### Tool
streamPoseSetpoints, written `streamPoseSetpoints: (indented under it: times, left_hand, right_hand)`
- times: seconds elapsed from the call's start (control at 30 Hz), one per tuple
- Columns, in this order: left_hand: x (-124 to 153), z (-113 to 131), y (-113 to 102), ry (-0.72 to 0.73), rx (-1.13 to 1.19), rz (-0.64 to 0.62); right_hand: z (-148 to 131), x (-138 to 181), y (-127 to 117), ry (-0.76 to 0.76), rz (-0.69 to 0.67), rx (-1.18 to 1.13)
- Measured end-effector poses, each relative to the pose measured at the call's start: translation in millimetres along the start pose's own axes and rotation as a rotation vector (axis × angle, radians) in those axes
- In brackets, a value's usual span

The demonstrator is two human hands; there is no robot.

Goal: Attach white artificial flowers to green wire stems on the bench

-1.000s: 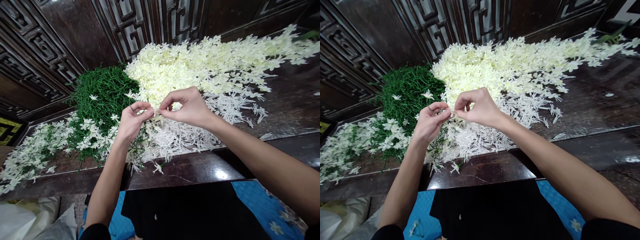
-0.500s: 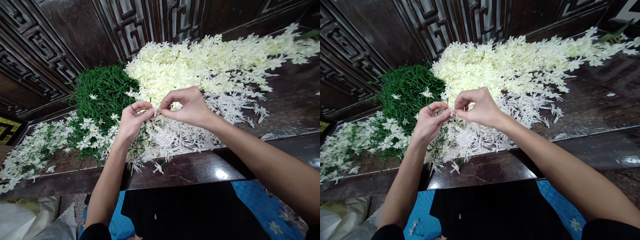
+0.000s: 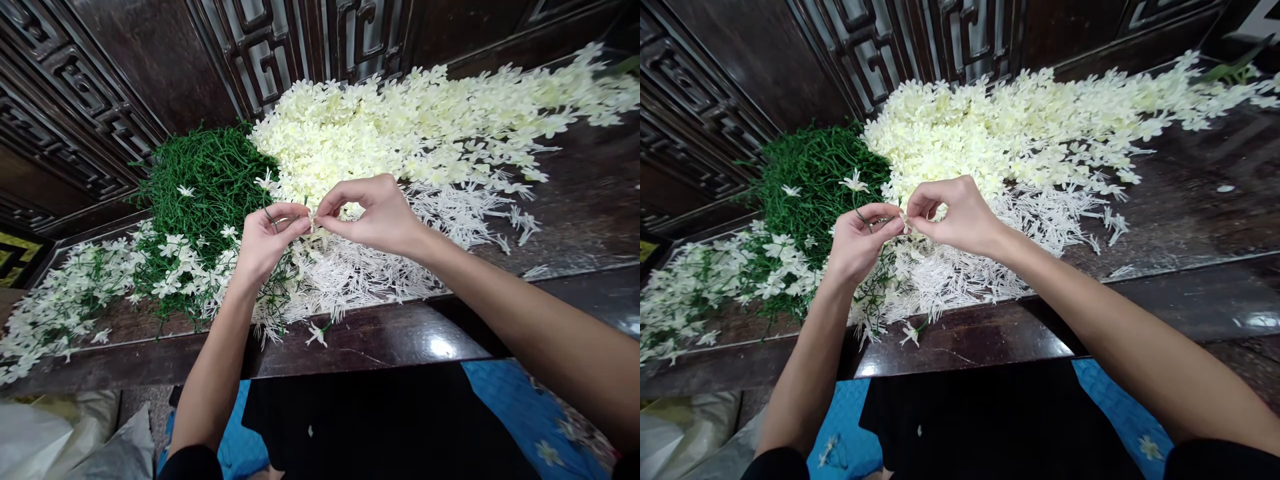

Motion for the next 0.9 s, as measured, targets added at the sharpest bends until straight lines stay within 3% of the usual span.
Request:
streamPoseSetpoints:
  times: [0.9]
  left_hand:
    - [-1.0,-0.8,-2.2,-0.005,-0.041,0.075]
  right_hand:
    - [1.2,0.7,0.3,0.089,0.001,0.035]
Point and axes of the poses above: each hand's wrist, its own x-axis away from the middle knuckle, its own y-axis out of the palm, z = x × y, the point moved 3 cm from there along -x, towards the middle knuckle, and after that the axes turned 3 degrees about -z, right-handed, at the moved point
